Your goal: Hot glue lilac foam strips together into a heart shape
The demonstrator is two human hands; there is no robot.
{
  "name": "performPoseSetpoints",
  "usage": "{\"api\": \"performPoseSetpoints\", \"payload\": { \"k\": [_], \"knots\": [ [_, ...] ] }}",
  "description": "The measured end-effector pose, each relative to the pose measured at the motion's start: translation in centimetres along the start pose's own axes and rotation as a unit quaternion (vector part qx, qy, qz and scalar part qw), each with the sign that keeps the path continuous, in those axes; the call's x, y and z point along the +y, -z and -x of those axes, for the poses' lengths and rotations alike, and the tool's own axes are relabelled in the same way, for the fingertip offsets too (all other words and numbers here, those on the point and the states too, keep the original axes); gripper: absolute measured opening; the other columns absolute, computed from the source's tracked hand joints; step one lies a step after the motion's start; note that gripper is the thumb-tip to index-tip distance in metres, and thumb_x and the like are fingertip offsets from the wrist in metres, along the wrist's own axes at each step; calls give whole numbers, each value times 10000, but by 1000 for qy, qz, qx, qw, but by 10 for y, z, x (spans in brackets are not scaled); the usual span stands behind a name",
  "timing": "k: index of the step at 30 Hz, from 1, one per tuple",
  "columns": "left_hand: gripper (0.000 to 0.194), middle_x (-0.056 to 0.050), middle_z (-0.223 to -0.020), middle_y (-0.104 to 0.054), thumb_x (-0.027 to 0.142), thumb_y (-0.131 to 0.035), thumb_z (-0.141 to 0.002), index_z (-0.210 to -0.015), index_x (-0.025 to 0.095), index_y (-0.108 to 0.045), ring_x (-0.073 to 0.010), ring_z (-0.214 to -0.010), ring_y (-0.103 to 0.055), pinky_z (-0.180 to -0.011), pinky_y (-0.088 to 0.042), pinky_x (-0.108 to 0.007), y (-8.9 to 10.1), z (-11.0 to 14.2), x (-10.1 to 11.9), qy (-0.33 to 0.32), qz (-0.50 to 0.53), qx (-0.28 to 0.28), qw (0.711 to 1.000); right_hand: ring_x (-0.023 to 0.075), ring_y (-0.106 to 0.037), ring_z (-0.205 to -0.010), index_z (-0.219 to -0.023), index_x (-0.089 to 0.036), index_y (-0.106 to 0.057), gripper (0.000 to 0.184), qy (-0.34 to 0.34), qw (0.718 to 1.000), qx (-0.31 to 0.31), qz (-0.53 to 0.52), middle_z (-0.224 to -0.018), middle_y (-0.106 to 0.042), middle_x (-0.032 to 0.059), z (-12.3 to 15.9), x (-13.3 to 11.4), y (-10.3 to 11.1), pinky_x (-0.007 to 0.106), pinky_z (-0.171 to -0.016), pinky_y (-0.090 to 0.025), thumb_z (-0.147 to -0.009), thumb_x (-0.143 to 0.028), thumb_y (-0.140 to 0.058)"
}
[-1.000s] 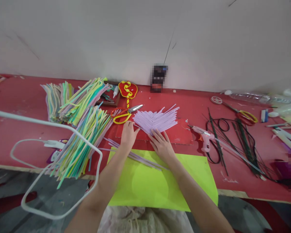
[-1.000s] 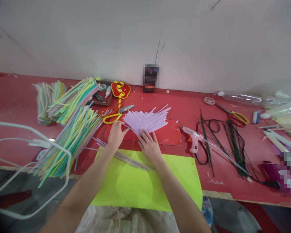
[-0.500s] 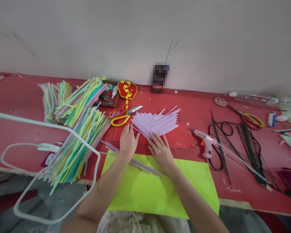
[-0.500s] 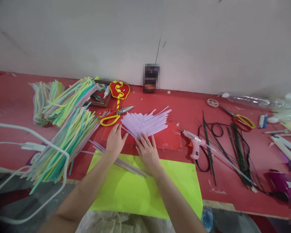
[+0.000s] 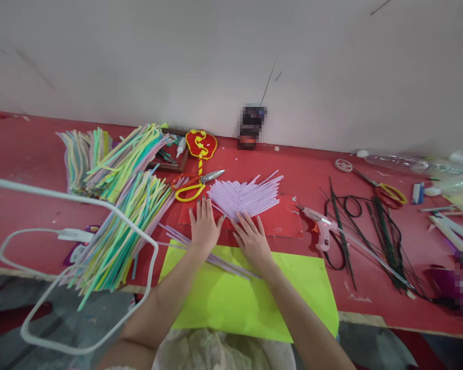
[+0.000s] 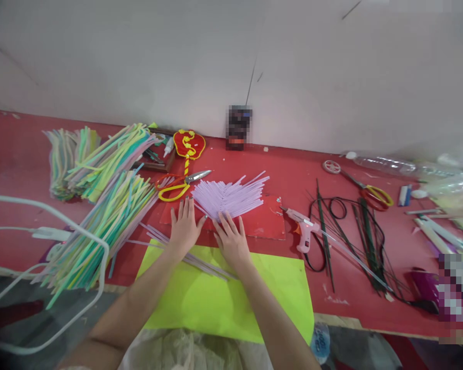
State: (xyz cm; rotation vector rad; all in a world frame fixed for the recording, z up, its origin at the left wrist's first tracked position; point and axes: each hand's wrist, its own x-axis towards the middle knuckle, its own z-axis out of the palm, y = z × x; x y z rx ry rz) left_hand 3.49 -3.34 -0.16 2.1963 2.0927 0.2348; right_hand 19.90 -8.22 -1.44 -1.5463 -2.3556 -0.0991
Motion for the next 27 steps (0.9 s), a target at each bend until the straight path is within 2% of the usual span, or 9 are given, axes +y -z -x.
{"api": "performPoseSetpoints", "payload": {
  "k": [7, 18, 23, 27],
  "knots": [
    [663, -195, -1549, -241, 453, -385, -937, -1460, 54, -299, -314, -1447, -198, -1157, -141, -573, 0, -1, 1, -1, 3, -2, 1000, 227, -321, -1402, -1386, -214, -472, 420, -4, 1000, -14, 3, -1482, -422, 70, -1, 0, 2, 523, -1161, -204, -981, -259, -370],
    [656, -199, -1553, -229, 409, -378, -938, -1476, 56, -252, -314, -1454, -170, -1152, -131, -593, -7, -5, 0, -9, 26, 35, 999, 231, -343, -1390, -1371, -212, -492, 411, 1, 1000, 10, 1, -1471, -437, 74, 0, 1, -1, 534, -1158, -210, -981, -253, -368],
    [640, -185, -1536, -290, 410, -380, -934, -1465, 66, -286, -308, -1445, -207, -1148, -147, -598, -9, -5, 2, -14, 26, 35, 999, 233, -326, -1398, -1384, -212, -475, 419, 0, 1000, 4, 2, -1480, -425, 72, 1, 2, -2, 539, -1157, -207, -984, -268, -367],
    [670, -207, -1533, -284, 435, -408, -920, -1442, 25, -318, -328, -1444, -198, -1147, -150, -598, -9, -5, 4, -7, 20, 46, 999, 234, -332, -1396, -1392, -217, -466, 424, -1, 1000, -6, 2, -1486, -417, 65, 0, 3, -2, 536, -1155, -218, -986, -282, -362]
  ]
}}
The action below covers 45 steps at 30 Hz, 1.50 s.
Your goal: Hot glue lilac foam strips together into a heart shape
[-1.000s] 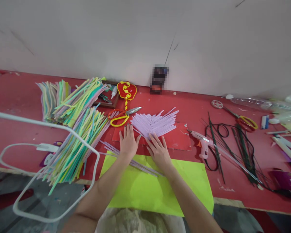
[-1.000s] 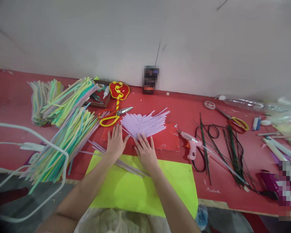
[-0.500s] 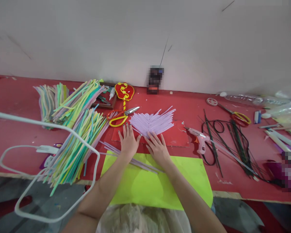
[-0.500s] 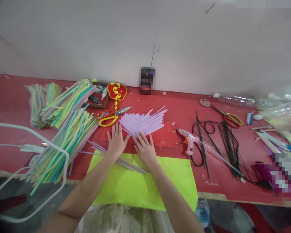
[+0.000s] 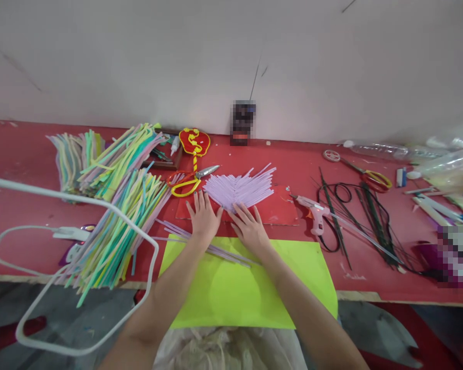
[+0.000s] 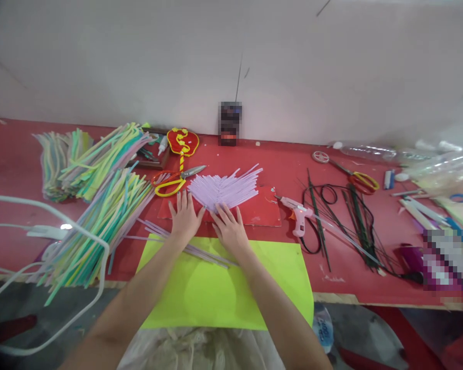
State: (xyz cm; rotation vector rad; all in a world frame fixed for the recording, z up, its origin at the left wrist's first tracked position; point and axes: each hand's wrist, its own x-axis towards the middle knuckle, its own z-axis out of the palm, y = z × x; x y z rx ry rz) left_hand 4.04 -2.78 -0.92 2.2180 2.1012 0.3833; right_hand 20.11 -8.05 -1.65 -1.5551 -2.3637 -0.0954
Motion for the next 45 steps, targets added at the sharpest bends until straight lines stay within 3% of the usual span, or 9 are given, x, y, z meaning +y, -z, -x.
{"api": "performPoseSetpoints", "payload": {
  "k": [21, 31, 34, 38, 41, 45],
  "knots": [
    [709, -244, -1516, -299, 446, -464, -888, -1432, 13, -327, -347, -1439, -208, -1145, -152, -600, 6, -3, 3, 16, 27, -8, 999, 232, -295, -1414, -1398, -229, -459, 428, -1, 1000, -8, 10, -1494, -407, 55, 0, 0, 2, 532, -1165, -194, -985, -273, -358],
    [712, -235, -1548, -219, 445, -464, -896, -1454, 43, -282, -345, -1447, -183, -1133, -128, -633, 6, -3, 3, 14, 42, 7, 999, 243, -279, -1421, -1413, -250, -440, 440, -13, 1000, -1, 0, -1502, -393, 64, 1, 1, 2, 528, -1158, -216, -980, -284, -365],
    [628, -215, -1555, -220, 384, -484, -902, -1424, 66, -344, -323, -1452, -177, -1151, -143, -597, 11, -5, 1, -24, 67, 32, 997, 214, -293, -1417, -1409, -233, -447, 438, -37, 998, 36, -33, -1485, -420, 67, 3, 7, 4, 486, -1164, -231, -982, -265, -354],
    [375, -109, -1499, -399, 243, -449, -921, -1282, 177, -530, -220, -1410, -322, -1177, -207, -469, 15, -7, 1, -144, 127, 13, 981, 197, -337, -1396, -1362, -249, -509, 417, -91, 987, 100, -89, -1441, -479, 67, 8, 25, 5, 463, -1135, -306, -972, -247, -362],
    [437, -68, -1469, -451, 191, -396, -931, -1363, 194, -457, -169, -1375, -383, -1172, -248, -407, 13, -7, 5, -211, 147, -38, 966, 195, -361, -1383, -1344, -214, -531, 408, -114, 978, 115, -131, -1418, -503, 83, 13, 36, 6, 428, -1116, -355, -973, -263, -367],
    [478, -54, -1501, -400, 177, -352, -936, -1410, 189, -408, -178, -1397, -344, -1181, -227, -416, 9, -6, 9, -242, 125, -67, 960, 187, -336, -1397, -1386, -200, -481, 431, -109, 979, 93, -145, -1464, -444, 86, 24, 29, 8, 402, -1121, -361, -979, -269, -359]
  ]
}}
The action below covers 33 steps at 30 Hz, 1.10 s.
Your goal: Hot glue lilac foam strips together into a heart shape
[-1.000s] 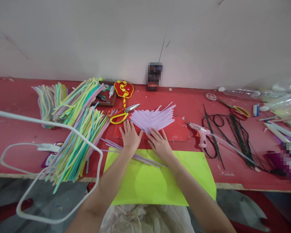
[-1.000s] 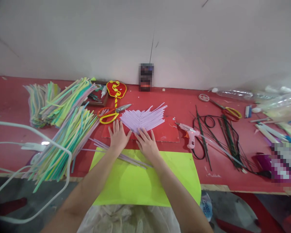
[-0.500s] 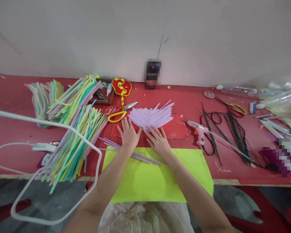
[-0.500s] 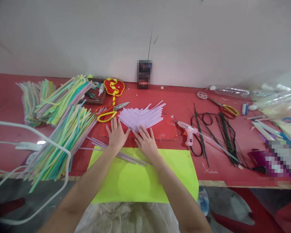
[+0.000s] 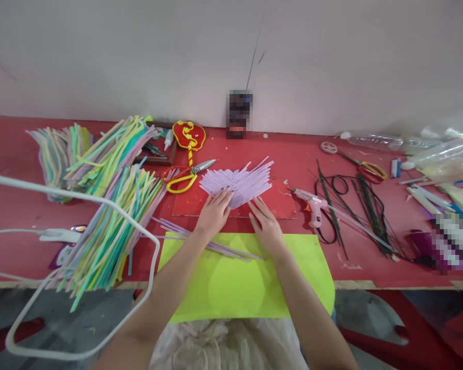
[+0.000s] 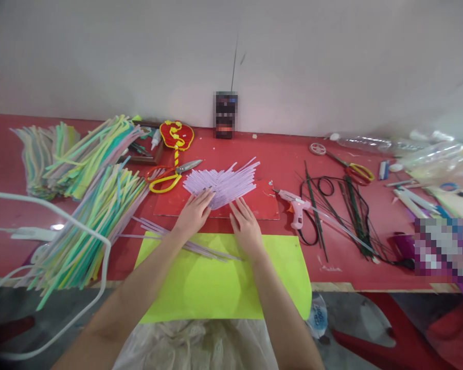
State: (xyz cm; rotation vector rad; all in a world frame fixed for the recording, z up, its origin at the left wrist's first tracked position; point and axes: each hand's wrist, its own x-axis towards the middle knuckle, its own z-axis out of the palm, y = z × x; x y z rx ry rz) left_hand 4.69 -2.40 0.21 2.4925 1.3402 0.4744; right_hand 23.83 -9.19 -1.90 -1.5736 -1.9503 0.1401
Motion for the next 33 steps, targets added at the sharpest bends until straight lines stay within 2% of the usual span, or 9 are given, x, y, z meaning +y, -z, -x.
{"api": "performPoseSetpoints", "payload": {
  "k": [6, 9, 13, 23, 33],
  "knots": [
    [423, -61, -1498, -408, 172, -389, -933, -1330, 233, -521, -209, -1375, -384, -1165, -264, -447, -2, -1, -2, -25, -8, 15, 1000, 222, -232, -1441, -1409, -221, -452, 445, 17, 994, -56, 96, -1528, -340, 86, 11, -22, -3, 465, -1152, -285, -978, -308, -381],
    [395, -57, -1475, -441, 142, -397, -929, -1265, 236, -582, -199, -1353, -418, -1162, -281, -445, -3, -2, -3, -47, 20, 10, 999, 231, -217, -1445, -1393, -214, -474, 438, 9, 991, -67, 118, -1533, -330, 85, 8, -25, -3, 468, -1157, -264, -980, -325, -377],
    [390, -36, -1397, -537, 111, -395, -924, -1234, 229, -599, -168, -1323, -456, -1159, -299, -426, -3, -4, -4, -44, 73, 16, 996, 224, -225, -1443, -1412, -227, -446, 448, 2, 989, -84, 125, -1532, -334, 60, 7, -23, -4, 467, -1162, -249, -985, -337, -364],
    [364, -30, -1364, -570, 105, -424, -911, -1200, 223, -610, -161, -1301, -481, -1153, -305, -419, -3, -7, -7, -36, 104, 12, 994, 214, -237, -1439, -1428, -227, -419, 459, 2, 989, -81, 126, -1531, -333, 60, 9, -20, -8, 464, -1166, -233, -985, -336, -362],
    [368, -33, -1351, -581, 90, -420, -902, -1186, 216, -615, -162, -1304, -479, -1154, -303, -420, -2, -8, -7, -32, 110, 9, 993, 224, -261, -1430, -1399, -210, -461, 440, 4, 988, -78, 135, -1524, -347, 68, 8, -22, -6, 467, -1160, -245, -983, -319, -367]
  ]
}}
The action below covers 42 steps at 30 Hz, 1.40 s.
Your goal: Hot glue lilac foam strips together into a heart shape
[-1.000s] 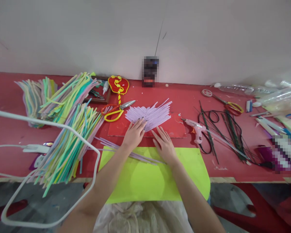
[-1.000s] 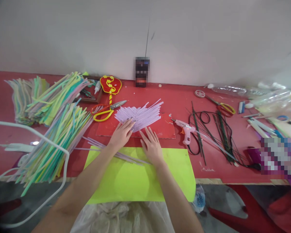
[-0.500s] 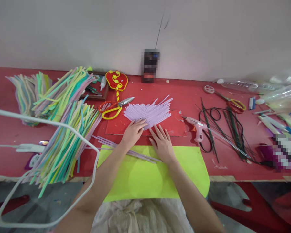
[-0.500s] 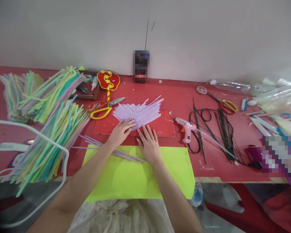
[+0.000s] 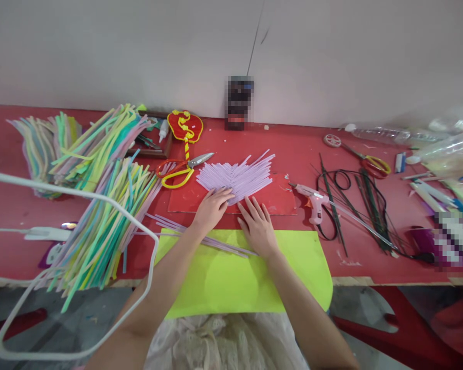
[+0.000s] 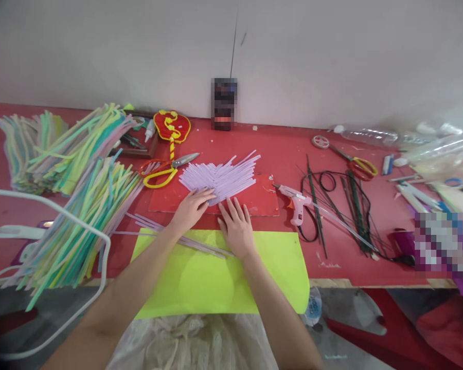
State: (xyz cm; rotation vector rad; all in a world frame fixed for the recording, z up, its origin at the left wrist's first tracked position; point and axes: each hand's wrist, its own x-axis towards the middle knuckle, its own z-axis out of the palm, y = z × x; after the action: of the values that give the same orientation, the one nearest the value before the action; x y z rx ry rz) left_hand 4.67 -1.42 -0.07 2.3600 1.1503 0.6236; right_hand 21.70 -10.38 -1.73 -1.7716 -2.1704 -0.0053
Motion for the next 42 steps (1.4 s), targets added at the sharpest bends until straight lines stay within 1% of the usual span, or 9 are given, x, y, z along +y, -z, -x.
{"api": "performPoseSetpoints", "payload": {
  "k": [4, 8, 13, 22, 30, 37, 42],
  "knots": [
    [375, -23, -1354, -579, 88, -420, -899, -1186, 232, -614, -164, -1302, -481, -1152, -305, -427, -1, 0, -1, -4, 2, -1, 1000, 223, -261, -1430, -1407, -199, -448, 450, -3, 1000, -3, 0, -1525, -344, 65, -1, -1, 1, 458, -1162, -242, -984, -325, -361],
    [370, -30, -1352, -581, 86, -426, -896, -1184, 218, -616, -165, -1300, -483, -1155, -301, -421, -1, 0, -1, -3, 4, 1, 1000, 216, -249, -1435, -1428, -194, -415, 465, -5, 1000, -3, -1, -1527, -341, 64, -1, -1, 1, 456, -1165, -237, -984, -320, -359],
    [374, -27, -1356, -577, 81, -432, -889, -1181, 223, -618, -161, -1304, -478, -1154, -304, -413, -2, 0, -2, -2, 4, 3, 1000, 219, -257, -1431, -1405, -203, -450, 448, -2, 1000, 1, -2, -1525, -346, 66, 0, 0, -1, 462, -1162, -239, -982, -320, -365],
    [372, -32, -1318, -608, 65, -450, -866, -1139, 227, -643, -166, -1279, -507, -1133, -336, -412, 0, -3, 1, 9, 11, 7, 1000, 220, -279, -1422, -1400, -205, -458, 447, 1, 1000, 5, 0, -1514, -369, 68, 0, 1, -1, 461, -1154, -251, -977, -318, -369],
    [364, -29, -1289, -630, 48, -458, -857, -1098, 228, -663, -163, -1256, -529, -1123, -349, -404, -2, -5, 1, 23, 26, 16, 999, 222, -269, -1427, -1433, -220, -408, 470, 9, 1000, 5, -3, -1518, -361, 65, 0, 3, -1, 479, -1149, -254, -976, -315, -363],
    [366, -34, -1274, -640, 41, -461, -849, -1097, 218, -665, -161, -1239, -544, -1109, -367, -383, 1, -6, 4, 17, 14, 19, 1000, 226, -265, -1427, -1415, -191, -434, 461, 11, 1000, 2, 4, -1521, -354, 66, 0, 3, -1, 483, -1158, -230, -982, -319, -340],
    [370, -41, -1271, -642, 32, -451, -846, -1091, 205, -666, -159, -1234, -548, -1102, -376, -376, 1, -6, 3, 13, 8, 16, 1000, 224, -276, -1423, -1423, -205, -424, 460, 13, 1000, 6, 3, -1518, -362, 65, 0, 3, -1, 483, -1158, -228, -980, -306, -348]
  ]
}}
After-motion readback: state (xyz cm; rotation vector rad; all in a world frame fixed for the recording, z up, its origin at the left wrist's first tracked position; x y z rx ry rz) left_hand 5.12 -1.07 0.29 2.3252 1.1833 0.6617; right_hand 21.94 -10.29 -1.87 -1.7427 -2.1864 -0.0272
